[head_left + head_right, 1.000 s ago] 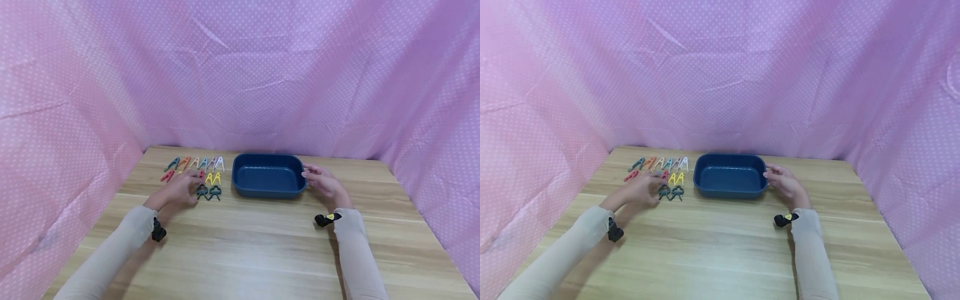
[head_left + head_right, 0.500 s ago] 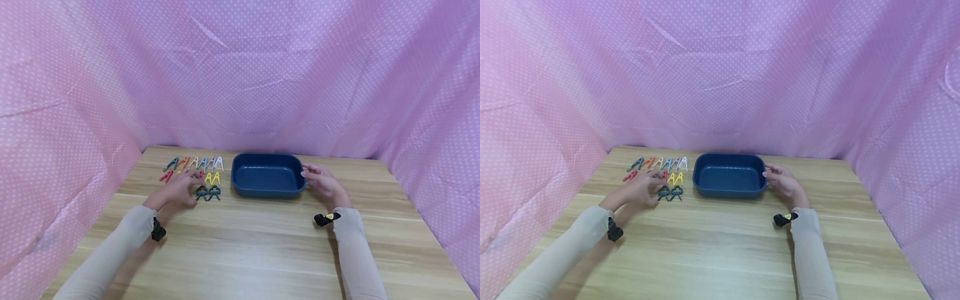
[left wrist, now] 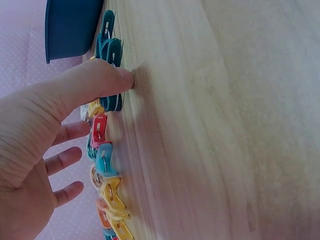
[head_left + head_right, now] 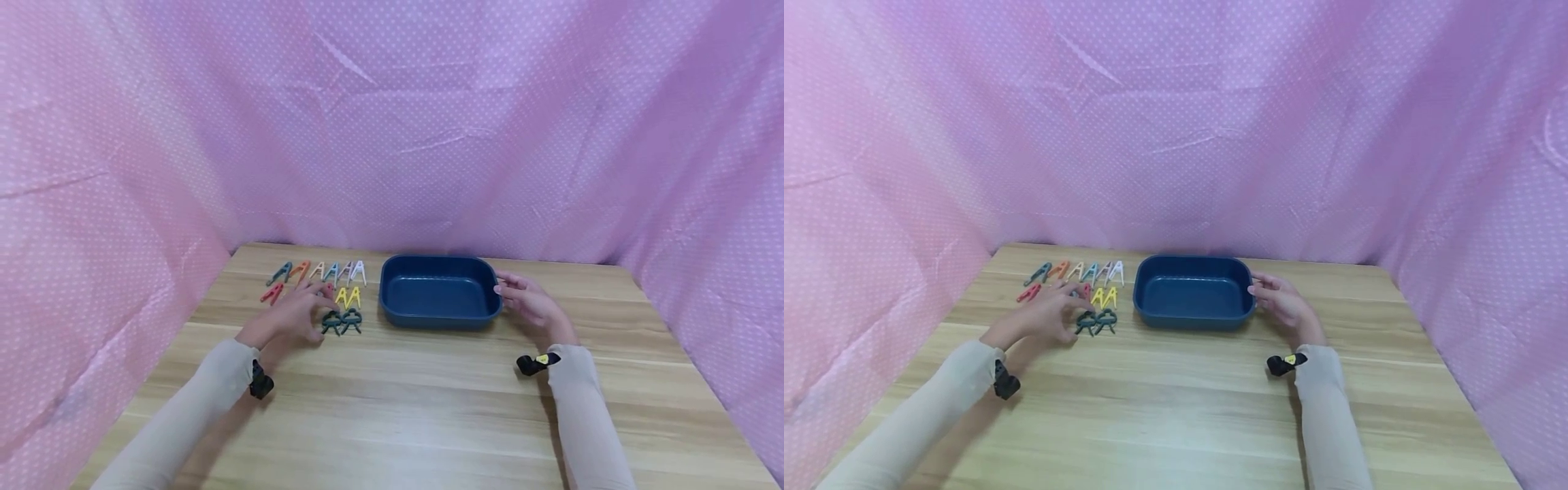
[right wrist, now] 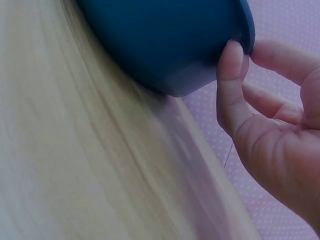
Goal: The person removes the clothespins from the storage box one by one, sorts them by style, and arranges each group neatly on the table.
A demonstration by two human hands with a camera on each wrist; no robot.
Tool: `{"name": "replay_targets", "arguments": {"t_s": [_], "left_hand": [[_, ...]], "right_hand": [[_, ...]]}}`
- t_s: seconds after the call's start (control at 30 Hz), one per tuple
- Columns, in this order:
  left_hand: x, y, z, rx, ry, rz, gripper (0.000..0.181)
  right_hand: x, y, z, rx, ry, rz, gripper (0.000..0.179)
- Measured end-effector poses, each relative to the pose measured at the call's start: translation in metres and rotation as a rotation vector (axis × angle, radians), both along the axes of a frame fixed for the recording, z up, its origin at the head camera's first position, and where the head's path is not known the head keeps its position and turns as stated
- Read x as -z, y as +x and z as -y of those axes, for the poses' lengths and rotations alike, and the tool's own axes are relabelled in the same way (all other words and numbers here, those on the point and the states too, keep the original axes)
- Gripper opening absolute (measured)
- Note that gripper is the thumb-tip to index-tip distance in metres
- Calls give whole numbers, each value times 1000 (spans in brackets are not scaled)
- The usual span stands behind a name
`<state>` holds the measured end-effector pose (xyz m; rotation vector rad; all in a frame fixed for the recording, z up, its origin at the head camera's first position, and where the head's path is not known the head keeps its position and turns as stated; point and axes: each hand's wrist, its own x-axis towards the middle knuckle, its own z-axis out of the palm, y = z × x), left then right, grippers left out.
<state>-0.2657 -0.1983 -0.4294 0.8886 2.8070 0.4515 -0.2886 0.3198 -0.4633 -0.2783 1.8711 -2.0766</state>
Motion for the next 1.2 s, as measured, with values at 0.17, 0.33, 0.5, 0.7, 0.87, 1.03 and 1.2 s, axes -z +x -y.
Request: {"name": "replay_targets", "arguments": {"t_s": [0.17,0.33,0.5,0.7,0.87,1.03,1.2], "left_hand": [[-4,-1,-5,-27,3,-4,62],[-9,-4,-4,-53,29,-24,67],[-11,-9,-2,-66,72,-55,62],[-14,-12,-8,-93,105,-40,55],[-11,-17,-16,-82,110,-114,52],[-6,-20,-21,-106,114,-150,53],[-7,-20,-26,-154,174,-97,59]], "right_hand": [[-3,-1,-6,0,-21,-11,42],[-5,-3,-6,-6,-19,-3,47],[-4,-4,-5,-6,-14,4,48],[-4,-3,-5,-20,-15,-14,43],[-6,-3,-2,-4,62,-14,52],[-10,-2,3,26,113,42,60],[-16,-3,6,46,146,78,63]]}}
